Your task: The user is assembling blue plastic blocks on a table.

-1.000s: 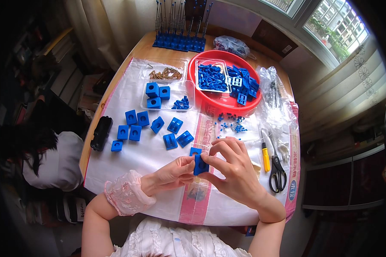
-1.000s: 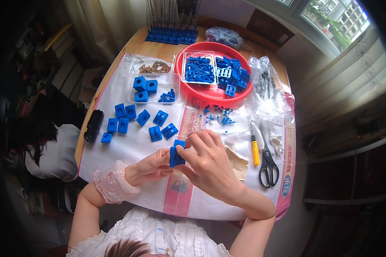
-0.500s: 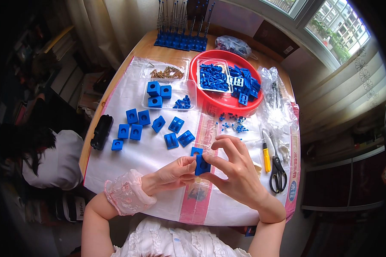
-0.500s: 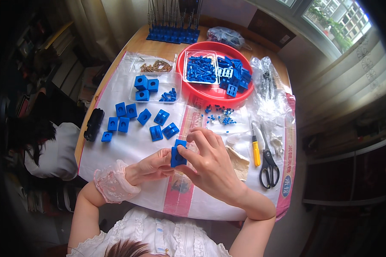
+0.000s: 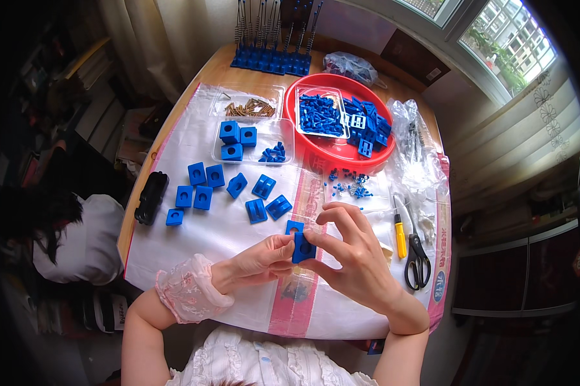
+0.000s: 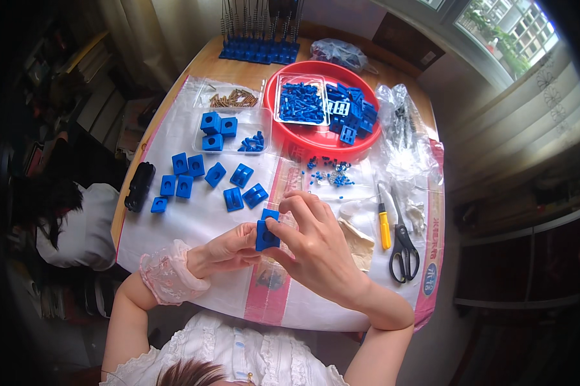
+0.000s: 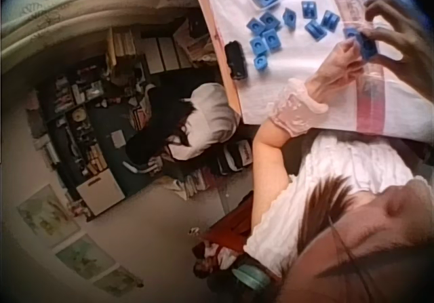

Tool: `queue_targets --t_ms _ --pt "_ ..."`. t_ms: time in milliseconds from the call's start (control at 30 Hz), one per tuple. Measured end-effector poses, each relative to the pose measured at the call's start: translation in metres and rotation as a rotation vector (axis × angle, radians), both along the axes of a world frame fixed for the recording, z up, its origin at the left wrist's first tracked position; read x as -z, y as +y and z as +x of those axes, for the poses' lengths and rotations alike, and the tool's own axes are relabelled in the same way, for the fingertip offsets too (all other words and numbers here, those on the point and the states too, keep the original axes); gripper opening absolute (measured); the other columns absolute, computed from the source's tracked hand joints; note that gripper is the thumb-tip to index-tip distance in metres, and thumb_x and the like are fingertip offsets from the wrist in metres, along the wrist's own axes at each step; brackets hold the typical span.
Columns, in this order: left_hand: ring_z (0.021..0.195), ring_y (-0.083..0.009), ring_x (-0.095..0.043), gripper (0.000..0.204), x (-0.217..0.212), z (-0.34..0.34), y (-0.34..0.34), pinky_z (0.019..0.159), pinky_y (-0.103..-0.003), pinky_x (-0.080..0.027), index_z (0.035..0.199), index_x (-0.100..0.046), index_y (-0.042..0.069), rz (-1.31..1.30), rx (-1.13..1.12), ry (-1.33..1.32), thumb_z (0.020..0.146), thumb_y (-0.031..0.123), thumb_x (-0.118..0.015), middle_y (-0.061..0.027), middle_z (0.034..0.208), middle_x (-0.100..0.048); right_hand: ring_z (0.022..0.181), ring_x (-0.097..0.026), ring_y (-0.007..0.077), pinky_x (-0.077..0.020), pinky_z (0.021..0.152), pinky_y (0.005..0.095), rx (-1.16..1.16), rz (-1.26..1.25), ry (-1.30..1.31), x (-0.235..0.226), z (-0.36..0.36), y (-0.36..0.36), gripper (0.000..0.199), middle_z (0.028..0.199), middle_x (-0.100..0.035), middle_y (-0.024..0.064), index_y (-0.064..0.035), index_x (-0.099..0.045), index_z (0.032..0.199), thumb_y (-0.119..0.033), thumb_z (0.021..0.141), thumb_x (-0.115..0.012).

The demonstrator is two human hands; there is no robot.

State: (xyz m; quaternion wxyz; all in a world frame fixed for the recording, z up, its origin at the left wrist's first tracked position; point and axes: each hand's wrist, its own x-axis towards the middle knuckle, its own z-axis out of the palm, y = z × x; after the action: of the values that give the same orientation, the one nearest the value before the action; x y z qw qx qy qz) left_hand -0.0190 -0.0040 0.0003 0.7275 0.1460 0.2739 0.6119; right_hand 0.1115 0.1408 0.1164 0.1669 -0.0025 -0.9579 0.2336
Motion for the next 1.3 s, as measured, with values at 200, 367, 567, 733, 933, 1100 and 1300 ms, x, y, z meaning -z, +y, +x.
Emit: queue_targets --t_ms 200,367,567,733,933,1100,1300 --pt "0.057 0.0029 -0.037 0.049 -0.004 0.0 0.001 0.054 -0.017 -0.029 0.113 -0.06 0.017 0.001 -0.007 0.003 0.079 0.051 -0.068 0.0129 0.071 -0.051 0.111 -0.052 0.0316 -0.0469 0.089 0.0428 0.003 -0.008 0.002 0.001 0.0 0.0 0.042 0.105 -0.056 0.0088 -0.009 -0.066 0.1 -0.014 0.062 -0.084" --pt "0.058 0.0031 -0.037 0.047 -0.005 0.001 0.001 0.054 -0.017 -0.029 0.11 -0.061 0.018 -0.014 -0.012 0.01 0.079 0.052 -0.068 0.0129 0.073 -0.053 0.11 -0.053 0.0317 -0.0471 0.088 0.0428 -0.008 -0.006 0.014 0.003 -0.001 0.001 0.043 0.104 -0.056 0.0085 -0.0086 -0.066 0.1 -0.013 0.061 -0.084" --pt "0.056 0.0024 -0.036 0.046 0.003 0.001 0.0 0.051 -0.016 -0.027 0.112 -0.061 0.015 0.014 -0.016 -0.013 0.082 0.05 -0.067 0.0108 0.083 -0.057 0.11 -0.053 0.0315 -0.0473 0.088 0.0429 -0.011 -0.002 0.022 0.003 0.0 0.001 0.044 0.104 -0.056 0.0084 -0.0087 -0.066 0.1 -0.013 0.061 -0.084" --pt "0.056 0.0022 -0.035 0.046 0.006 0.002 0.0 0.05 -0.015 -0.027 0.114 -0.061 0.014 0.023 -0.019 -0.021 0.084 0.048 -0.066 0.0101 0.086 -0.06 0.109 -0.053 0.0314 -0.0473 0.087 0.0426 -0.012 0.005 0.016 0.002 0.0 0.0 0.042 0.103 -0.056 0.0084 -0.0091 -0.066 0.1 -0.014 0.062 -0.084" --pt "0.055 0.0019 -0.034 0.04 0.007 0.002 0.003 0.049 -0.015 -0.027 0.111 -0.059 0.013 -0.009 -0.068 -0.001 0.088 0.045 -0.063 0.0102 0.075 -0.053 0.101 -0.051 0.0291 -0.0432 0.084 0.041 -0.032 0.013 0.037 0.008 -0.003 0.005 0.039 0.102 -0.053 0.0096 -0.0067 -0.06 0.098 -0.016 0.066 -0.08" --pt "0.055 0.0012 -0.034 0.036 0.009 0.0 0.007 0.049 -0.014 -0.028 0.112 -0.055 0.009 0.011 -0.113 -0.017 0.094 0.04 -0.057 0.0095 0.069 -0.043 0.1 -0.051 0.0277 -0.0417 0.085 0.0399 -0.017 0.013 0.002 0.015 -0.007 0.01 0.04 0.101 -0.054 0.0091 -0.0051 -0.06 0.101 -0.016 0.067 -0.08" --pt "0.058 0.0006 -0.034 0.036 0.009 0.003 0.009 0.051 -0.013 -0.029 0.112 -0.055 0.009 -0.031 -0.132 -0.056 0.094 0.04 -0.057 0.0086 0.075 -0.048 0.101 -0.051 0.0295 -0.0419 0.087 0.0396 0.018 -0.066 -0.001 0.003 -0.004 0.01 0.051 0.102 -0.055 0.0099 -0.0044 -0.058 0.113 -0.015 0.069 -0.08"
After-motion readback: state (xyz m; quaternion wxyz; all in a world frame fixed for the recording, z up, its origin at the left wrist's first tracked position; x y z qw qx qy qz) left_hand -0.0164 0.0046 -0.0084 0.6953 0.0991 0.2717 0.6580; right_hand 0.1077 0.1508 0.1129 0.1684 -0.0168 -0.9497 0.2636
